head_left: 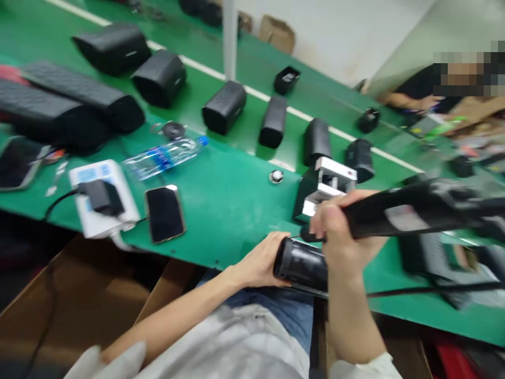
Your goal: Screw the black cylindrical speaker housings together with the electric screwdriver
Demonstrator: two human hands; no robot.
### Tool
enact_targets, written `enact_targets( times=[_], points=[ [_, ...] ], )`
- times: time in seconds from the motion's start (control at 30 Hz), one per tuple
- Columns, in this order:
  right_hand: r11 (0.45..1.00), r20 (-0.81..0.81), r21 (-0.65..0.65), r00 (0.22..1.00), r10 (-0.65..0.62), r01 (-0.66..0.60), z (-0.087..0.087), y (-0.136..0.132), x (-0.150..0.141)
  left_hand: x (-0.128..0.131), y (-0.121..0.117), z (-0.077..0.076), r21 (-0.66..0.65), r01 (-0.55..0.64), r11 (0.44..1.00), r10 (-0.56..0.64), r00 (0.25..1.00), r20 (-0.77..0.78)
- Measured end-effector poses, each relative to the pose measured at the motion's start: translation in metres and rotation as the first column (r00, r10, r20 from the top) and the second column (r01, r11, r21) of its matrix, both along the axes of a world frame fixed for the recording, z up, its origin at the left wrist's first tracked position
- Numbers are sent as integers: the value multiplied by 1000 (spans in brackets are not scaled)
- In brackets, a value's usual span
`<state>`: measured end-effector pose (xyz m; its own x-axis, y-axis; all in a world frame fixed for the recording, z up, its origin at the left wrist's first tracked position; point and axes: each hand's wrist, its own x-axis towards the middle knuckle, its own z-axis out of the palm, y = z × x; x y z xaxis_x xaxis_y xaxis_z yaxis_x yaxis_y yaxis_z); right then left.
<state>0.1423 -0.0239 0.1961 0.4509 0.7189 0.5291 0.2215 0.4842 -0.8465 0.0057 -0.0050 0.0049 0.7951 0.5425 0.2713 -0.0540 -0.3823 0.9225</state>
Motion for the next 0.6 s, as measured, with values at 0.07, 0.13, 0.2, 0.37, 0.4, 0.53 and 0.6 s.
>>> enact_targets(
  times=[0.07, 0.13, 0.2, 0.37, 0.4, 0.53, 0.6],
  points=[
    [999, -10, -6, 999, 37, -37, -9, 6, 2, 0, 3, 1, -41, 17, 999, -19, 998, -58],
    [999, -13, -23, 999, 40, -40, -14, 7, 8, 0, 5, 3, -51, 39, 998, -44, 995, -88],
    [999, -7, -34, 999, 35, -35, -16, 5, 11, -1, 5, 5, -49, 52, 997, -56, 995, -88],
    [996, -3, -63, 998, 58, -58, -20, 6, 13, -1, 3, 7, -43, 33, 999, -36, 997, -72],
    [996, 4, -67, 998, 61, -60, -20, 7, 15, -1, 3, 5, -39, 30, 999, -33, 997, -70],
    [996, 33, -60, 998, 61, -59, -23, 7, 20, -1, 5, 1, -28, 32, 999, -34, 997, -67],
    [997, 37, -50, 998, 53, -51, -24, 5, 16, -1, 5, 3, -18, 31, 999, -32, 998, -63]
  ],
)
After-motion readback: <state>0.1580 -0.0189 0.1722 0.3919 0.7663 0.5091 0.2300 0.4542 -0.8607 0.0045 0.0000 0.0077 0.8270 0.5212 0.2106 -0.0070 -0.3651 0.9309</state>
